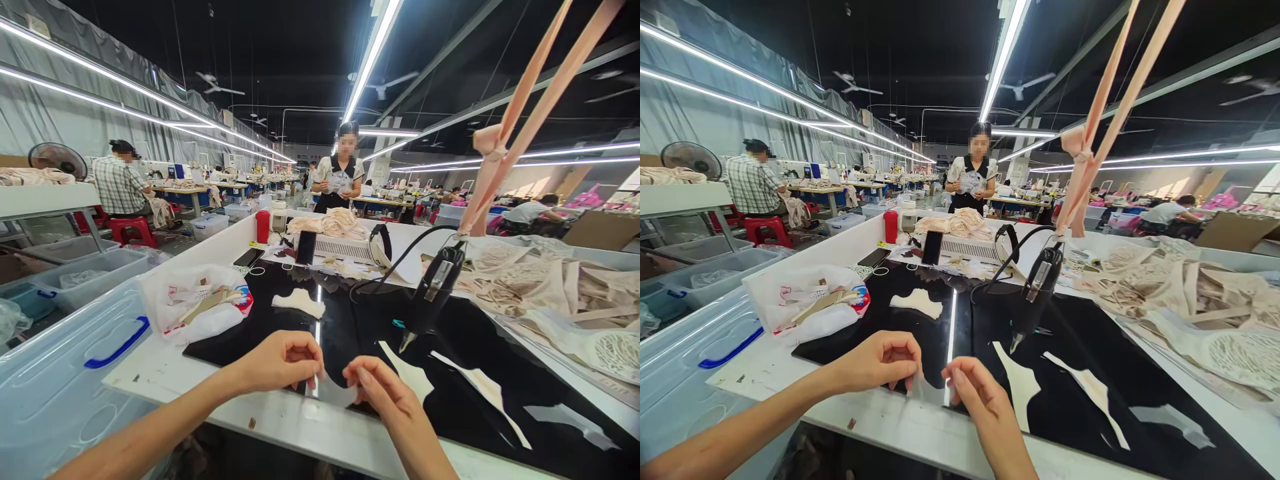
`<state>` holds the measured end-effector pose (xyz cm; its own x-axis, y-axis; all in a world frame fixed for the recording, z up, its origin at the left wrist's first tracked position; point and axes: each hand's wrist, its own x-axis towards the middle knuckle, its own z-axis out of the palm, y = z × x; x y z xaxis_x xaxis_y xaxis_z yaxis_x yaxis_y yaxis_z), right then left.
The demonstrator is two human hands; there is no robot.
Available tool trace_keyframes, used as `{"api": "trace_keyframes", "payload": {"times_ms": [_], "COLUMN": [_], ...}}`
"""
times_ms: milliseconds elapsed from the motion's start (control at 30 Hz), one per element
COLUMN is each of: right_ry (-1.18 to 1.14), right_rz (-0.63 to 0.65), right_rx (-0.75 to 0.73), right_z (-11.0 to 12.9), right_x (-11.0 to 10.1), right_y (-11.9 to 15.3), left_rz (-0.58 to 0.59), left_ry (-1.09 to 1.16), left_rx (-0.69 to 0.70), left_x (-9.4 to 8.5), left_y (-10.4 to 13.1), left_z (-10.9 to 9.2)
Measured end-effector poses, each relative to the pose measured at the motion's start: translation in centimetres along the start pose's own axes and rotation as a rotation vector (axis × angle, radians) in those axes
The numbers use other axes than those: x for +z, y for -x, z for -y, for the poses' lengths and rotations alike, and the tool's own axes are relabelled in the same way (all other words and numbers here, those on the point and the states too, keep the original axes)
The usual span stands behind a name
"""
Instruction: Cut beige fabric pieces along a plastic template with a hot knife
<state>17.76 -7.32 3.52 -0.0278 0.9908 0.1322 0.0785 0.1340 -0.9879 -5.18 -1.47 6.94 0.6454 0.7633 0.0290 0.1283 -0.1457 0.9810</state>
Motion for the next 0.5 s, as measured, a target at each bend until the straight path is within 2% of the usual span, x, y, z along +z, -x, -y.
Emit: {"api": "trace_keyframes", "payload": {"times_ms": [133, 267, 400, 500], "right_ry": [0.083, 0.099, 0.089, 0.168], "right_rz": [0.061, 0.18, 0.146, 0.114], "right_rx": [-0.059, -0.045, -0.03, -0.038], "right_z": [-0.1, -0.7, -1.2, -1.7], "right_x": [0.7, 1.7, 1.5, 0.9], "right_y": [-0.3, -0.3, -0.8, -1.5], "left_rz": [0.108, 0.123, 0.088, 0.059], "left_ry": [0.077, 0.088, 0.054, 0.014], "left_rx": [0.09, 0.119, 0.121, 0.119], "left_x": [0.5, 0.4, -0.2, -0.5], "left_y": [0.4, 0.1, -0.4, -1.0], "left_z": [-0.9, -0.8, -0.1, 0.9]}}
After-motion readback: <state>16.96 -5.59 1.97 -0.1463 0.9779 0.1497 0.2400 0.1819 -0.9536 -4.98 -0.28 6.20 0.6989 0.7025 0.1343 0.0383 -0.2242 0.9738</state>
